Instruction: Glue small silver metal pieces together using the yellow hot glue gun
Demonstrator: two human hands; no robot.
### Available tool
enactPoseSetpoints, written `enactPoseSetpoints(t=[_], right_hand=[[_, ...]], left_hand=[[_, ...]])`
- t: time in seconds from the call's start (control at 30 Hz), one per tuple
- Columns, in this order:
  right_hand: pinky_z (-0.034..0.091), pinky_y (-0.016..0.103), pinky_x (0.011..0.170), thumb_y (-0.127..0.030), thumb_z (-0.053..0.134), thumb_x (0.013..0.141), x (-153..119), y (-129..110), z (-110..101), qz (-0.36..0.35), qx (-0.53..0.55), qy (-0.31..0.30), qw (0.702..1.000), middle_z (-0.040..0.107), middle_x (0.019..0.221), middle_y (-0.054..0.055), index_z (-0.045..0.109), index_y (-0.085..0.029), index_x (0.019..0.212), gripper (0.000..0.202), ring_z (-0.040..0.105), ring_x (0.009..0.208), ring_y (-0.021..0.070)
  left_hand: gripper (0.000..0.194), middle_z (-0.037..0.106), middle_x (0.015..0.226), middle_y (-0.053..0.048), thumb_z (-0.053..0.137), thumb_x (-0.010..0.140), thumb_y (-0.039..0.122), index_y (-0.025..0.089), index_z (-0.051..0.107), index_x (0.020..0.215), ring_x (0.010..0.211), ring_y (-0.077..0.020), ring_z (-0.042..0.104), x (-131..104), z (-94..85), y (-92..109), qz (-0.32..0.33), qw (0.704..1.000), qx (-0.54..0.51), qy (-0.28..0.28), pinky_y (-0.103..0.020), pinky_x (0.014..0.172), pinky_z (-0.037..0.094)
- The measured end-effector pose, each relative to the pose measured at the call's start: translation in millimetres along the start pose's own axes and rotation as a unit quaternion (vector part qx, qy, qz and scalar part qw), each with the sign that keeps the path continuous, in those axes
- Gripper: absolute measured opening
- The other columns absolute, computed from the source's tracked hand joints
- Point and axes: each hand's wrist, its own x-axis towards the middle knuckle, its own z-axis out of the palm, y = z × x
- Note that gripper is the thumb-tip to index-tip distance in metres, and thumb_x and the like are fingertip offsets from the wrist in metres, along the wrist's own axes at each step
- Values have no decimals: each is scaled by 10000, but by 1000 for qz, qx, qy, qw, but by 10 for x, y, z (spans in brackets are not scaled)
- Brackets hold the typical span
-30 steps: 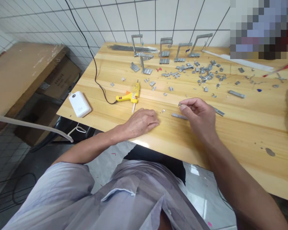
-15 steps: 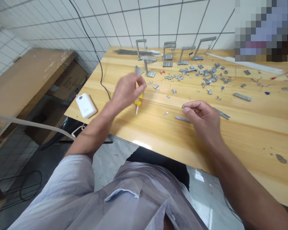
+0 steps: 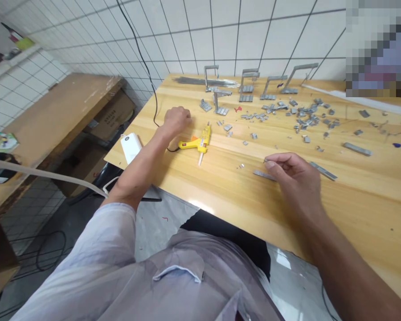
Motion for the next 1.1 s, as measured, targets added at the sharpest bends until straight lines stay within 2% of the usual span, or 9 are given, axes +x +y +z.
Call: enactPoseSetpoints(t=[0.27, 0.43, 0.53, 0.6, 0.7, 0.77, 0.8, 0.9, 1.1], right_hand=[[536, 346, 706, -303, 757, 887, 9, 5, 16, -4, 9, 2, 1000, 751, 836, 2, 775, -273, 921, 48, 639, 712, 166], [545, 341, 694, -304, 754, 891, 7, 20, 23, -17, 17, 1, 1000, 746, 836, 1, 773, -276, 925, 48, 638, 705, 164], [543, 338, 689, -295, 756, 883, 6, 20, 29, -20, 20, 3, 1000, 742, 824, -1, 771, -277, 914, 39, 630, 697, 160], [547, 338, 693, -302, 761, 881, 7, 22, 33, -25, 21, 3, 999, 742, 826, -2, 772, -279, 916, 43, 629, 699, 160], [553, 341, 702, -308, 765, 882, 11, 21, 35, -28, 27, 1, 999, 743, 830, -2, 773, -278, 926, 54, 632, 703, 161], [555, 342, 705, -300, 764, 884, 12, 8, 35, -27, 32, 1, 999, 743, 834, 0, 772, -272, 925, 50, 635, 702, 160], [555, 342, 705, -293, 762, 884, 12, -1, 35, -25, 31, 2, 999, 742, 833, 2, 771, -269, 920, 44, 636, 701, 159], [552, 339, 696, -273, 754, 884, 6, -30, 38, -23, 31, 1, 999, 735, 815, 2, 769, -264, 902, 25, 635, 695, 157], [578, 354, 727, -291, 763, 887, -6, -42, 47, -30, 26, -3, 999, 752, 846, 9, 758, -273, 907, 27, 663, 734, 172]], left_hand=[[144, 754, 996, -59, 740, 871, 340, 244, 690, 967, 911, -241, 567, 56, 154, -197, -5, 997, -62, 40, -390, 830, 416], [341, 680, 860, 2, 626, 1017, 541, 222, 664, 900, 912, -181, 460, -1, 64, -163, 8, 998, -34, 49, -376, 895, 399], [449, 706, 1051, -40, 479, 1104, 571, 194, 715, 1043, 1005, -196, 504, -338, -41, 77, 66, 995, -27, 74, -439, 1003, 399], [479, 711, 1148, -79, 398, 1141, 533, 193, 736, 1117, 1074, -229, 564, -743, -52, 351, 183, 980, -32, 76, -459, 1009, 418], [456, 717, 1125, -117, 412, 1139, 499, 191, 741, 1208, 1001, -265, 617, -1427, 54, 787, 347, 938, -1, 16, -441, 896, 463], [410, 719, 1125, -122, 502, 1114, 483, 183, 725, 1282, 983, -270, 618, -1769, 148, 984, 405, 913, 30, -35, -420, 858, 467], [399, 716, 1127, -127, 531, 1106, 457, 169, 715, 1312, 972, -271, 615, -1878, 183, 1039, 405, 912, 44, -39, -416, 835, 464], [373, 708, 1129, -118, 543, 1103, 438, 187, 726, 1309, 964, -270, 608, -1984, 217, 1060, 402, 913, 55, -46, -411, 806, 456], [381, 712, 1133, -92, 479, 1130, 455, 229, 752, 1272, 965, -235, 616, -1878, 204, 953, 416, 908, 9, -50, -384, 837, 465]])
